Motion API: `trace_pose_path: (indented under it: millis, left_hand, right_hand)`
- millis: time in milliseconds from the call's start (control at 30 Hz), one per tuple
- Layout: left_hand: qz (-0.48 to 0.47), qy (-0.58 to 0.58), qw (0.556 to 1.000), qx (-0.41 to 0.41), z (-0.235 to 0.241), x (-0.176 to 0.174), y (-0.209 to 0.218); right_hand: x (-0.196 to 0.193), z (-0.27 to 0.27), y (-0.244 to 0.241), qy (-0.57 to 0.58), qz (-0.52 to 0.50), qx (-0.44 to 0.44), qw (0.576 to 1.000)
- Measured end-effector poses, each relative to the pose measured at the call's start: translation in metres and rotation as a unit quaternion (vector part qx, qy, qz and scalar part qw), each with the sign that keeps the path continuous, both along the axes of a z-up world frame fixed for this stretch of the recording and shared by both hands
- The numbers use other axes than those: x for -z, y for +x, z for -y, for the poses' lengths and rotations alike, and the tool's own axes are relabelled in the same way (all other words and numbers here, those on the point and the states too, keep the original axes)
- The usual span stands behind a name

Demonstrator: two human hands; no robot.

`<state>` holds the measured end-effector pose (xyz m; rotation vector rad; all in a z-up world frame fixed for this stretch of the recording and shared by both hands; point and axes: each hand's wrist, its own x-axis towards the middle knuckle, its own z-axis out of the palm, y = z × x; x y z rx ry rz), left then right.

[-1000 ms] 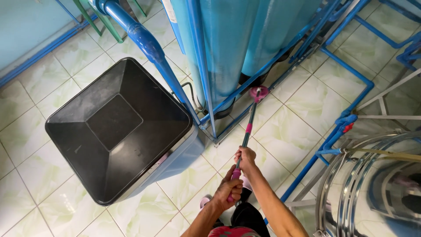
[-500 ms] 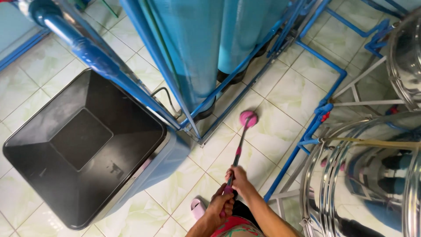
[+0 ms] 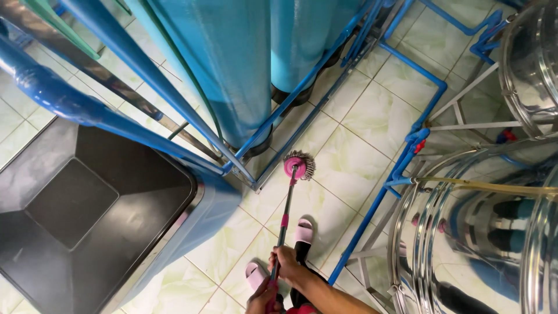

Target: Mopping the tile floor between filtration tanks and storage equipment in a water production facility.

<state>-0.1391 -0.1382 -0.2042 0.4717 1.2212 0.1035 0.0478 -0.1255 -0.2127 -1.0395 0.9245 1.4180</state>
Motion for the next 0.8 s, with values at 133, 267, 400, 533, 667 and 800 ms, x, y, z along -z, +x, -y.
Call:
trace_pose_path:
  millis: [133, 267, 400, 533, 667, 800]
  left_hand:
    - [-0.02, -0.062, 0.996, 0.067, -0.012, -0.089, 0.085]
    - [-0.007, -0.121, 0.991, 0.057, -0.051, -0.127, 0.188]
    - [0.045, -0.11, 0.99, 0.078, -0.078, -0.103, 0.269]
    - [0.078, -0.115, 0.988, 0.073, -0.094, -0.108, 0.34]
    - [0.019, -0.096, 0.992, 0.074, -0.089, -0.106, 0.394]
    - [0.071, -0.078, 0.99, 0.099, -0.118, -0.071, 0.44]
  right_hand:
    - [0.096, 0.006, 0.047, -0.006, 0.036, 0.035, 0.999]
    - [0.084, -0.035, 0.142, 0.02, 0.076, 0.03, 0.996]
    - [0.008, -0.038, 0.214, -0.044, 0.221, -0.057, 0.973]
    - [-0.011, -0.017, 0.246, -0.088, 0.255, -0.178, 0.946]
    - [-0.012, 0.016, 0.273, -0.028, 0.336, 0.01, 0.941]
    - [-0.08, 0.008, 0.318, -0.069, 0.298, -0.026, 0.952]
